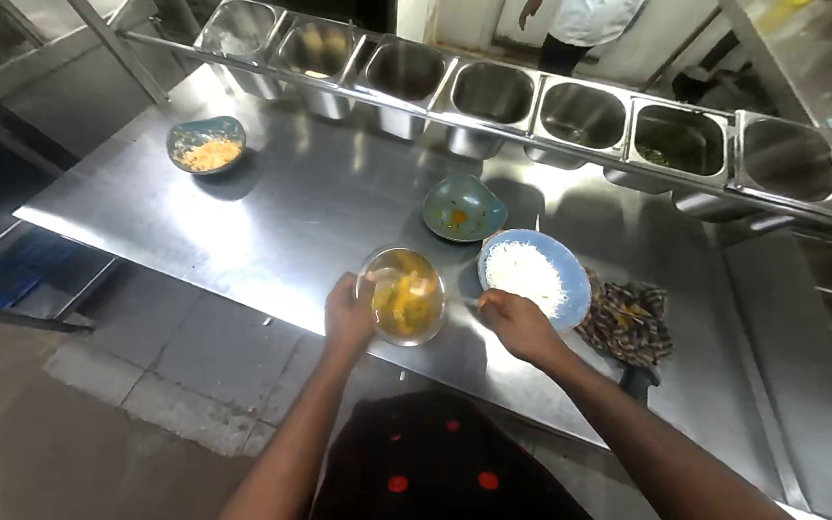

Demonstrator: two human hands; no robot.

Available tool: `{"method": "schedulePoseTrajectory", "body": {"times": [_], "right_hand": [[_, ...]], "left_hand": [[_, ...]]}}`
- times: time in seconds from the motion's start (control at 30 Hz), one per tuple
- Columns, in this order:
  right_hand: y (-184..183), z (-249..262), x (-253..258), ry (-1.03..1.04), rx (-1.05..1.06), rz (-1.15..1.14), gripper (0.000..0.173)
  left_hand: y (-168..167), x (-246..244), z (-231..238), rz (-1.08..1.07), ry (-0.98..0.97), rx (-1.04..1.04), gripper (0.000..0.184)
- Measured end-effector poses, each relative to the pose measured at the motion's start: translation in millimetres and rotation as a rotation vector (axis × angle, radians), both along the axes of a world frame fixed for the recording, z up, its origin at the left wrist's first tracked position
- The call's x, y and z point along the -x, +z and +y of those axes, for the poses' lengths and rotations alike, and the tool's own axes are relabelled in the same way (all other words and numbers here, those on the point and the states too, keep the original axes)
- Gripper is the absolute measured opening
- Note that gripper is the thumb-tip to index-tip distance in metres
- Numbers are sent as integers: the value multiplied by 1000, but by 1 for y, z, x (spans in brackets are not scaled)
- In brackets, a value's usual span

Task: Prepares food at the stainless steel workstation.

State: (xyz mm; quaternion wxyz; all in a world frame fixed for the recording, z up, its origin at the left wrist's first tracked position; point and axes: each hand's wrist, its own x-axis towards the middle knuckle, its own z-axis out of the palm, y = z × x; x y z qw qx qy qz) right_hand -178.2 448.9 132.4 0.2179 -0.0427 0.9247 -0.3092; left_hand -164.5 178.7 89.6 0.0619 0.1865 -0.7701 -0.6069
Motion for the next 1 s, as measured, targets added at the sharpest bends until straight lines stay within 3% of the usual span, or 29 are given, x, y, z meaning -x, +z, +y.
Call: {"method": "schedulePoseTrajectory", "body": {"times": [0.37,1.0], "right_hand": [[9,-13,7,136,19,9,26],[4,-33,9,124,42,-48,28]], "left_hand": [[7,0,-12,27,27,84,38],[-5,-11,-12,98,161,89,33]]}}
